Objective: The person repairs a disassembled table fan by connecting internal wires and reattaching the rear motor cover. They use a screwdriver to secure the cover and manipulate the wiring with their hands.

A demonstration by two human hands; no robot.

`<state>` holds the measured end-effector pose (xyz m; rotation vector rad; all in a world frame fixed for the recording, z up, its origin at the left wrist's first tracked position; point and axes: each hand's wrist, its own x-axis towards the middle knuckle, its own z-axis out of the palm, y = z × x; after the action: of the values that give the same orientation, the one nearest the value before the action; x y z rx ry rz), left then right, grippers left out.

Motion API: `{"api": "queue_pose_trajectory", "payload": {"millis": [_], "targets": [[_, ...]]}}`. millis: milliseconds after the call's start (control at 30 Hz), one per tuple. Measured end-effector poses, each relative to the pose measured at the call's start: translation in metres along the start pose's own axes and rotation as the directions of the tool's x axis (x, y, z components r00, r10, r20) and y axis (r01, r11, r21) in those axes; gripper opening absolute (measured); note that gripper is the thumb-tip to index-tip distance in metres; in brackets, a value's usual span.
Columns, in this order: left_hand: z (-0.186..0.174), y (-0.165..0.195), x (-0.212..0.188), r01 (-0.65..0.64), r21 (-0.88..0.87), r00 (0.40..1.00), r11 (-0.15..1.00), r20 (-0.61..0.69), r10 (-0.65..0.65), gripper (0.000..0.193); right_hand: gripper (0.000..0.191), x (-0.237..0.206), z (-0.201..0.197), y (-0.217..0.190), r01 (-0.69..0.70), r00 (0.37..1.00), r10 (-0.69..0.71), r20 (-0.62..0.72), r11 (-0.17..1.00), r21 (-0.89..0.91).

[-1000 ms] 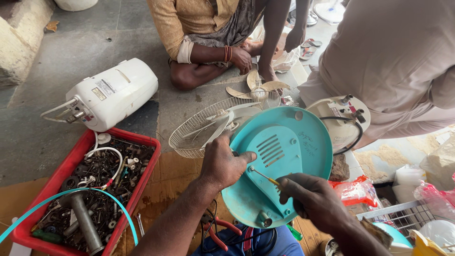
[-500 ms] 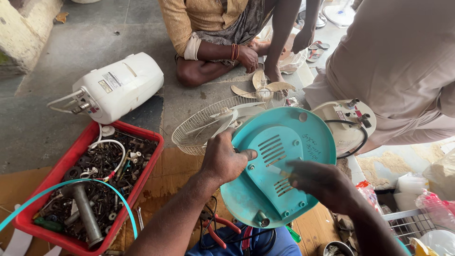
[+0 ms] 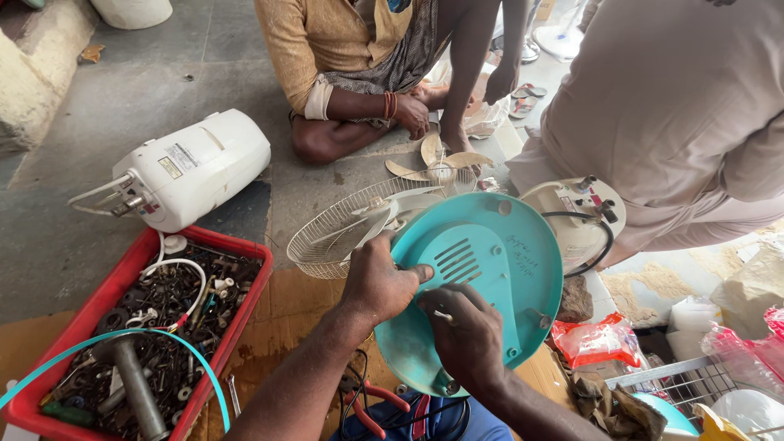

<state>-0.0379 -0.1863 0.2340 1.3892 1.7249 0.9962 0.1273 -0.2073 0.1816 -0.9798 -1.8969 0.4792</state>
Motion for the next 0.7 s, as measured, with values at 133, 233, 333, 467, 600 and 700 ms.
{"api": "queue_pose_trajectory", "payload": {"millis": [133, 233, 333, 467, 600, 700], "targets": [[0.001, -0.004, 0.000, 0.024, -0.021, 1.000, 0.999, 0.000, -0.024, 0.043, 0.012, 0.013, -0.007, -0.001, -0.014, 0.990, 0.013, 0.140, 1.000, 0.003], [0.005, -0.007, -0.001, -0.028, -0.033, 0.999, 0.999, -0.040, 0.027, 0.044, 0.009, 0.020, -0.011, -0.002, -0.070, 0.979, 0.083, 0.187, 0.995, -0.073], [0.005, -0.011, -0.001, -0.133, -0.037, 0.989, 0.990, -0.069, 0.130, 0.043, 0.011, 0.027, -0.012, -0.006, -0.076, 0.964, 0.115, 0.242, 0.983, -0.167], [0.004, -0.011, 0.000, -0.093, -0.006, 0.993, 0.996, -0.067, 0.093, 0.046, 0.011, 0.037, -0.013, -0.010, -0.047, 0.949, 0.115, 0.294, 0.972, -0.229], [0.000, -0.008, -0.001, 0.028, -0.049, 1.000, 0.998, 0.000, -0.028, 0.048, 0.012, 0.034, -0.014, -0.009, -0.085, 0.943, 0.169, 0.286, 0.954, -0.286], [0.002, -0.004, 0.002, 0.053, -0.001, 0.999, 0.999, -0.004, -0.053, 0.047, 0.012, 0.026, -0.010, -0.008, -0.075, 0.960, 0.148, 0.240, 0.955, -0.287]]}}
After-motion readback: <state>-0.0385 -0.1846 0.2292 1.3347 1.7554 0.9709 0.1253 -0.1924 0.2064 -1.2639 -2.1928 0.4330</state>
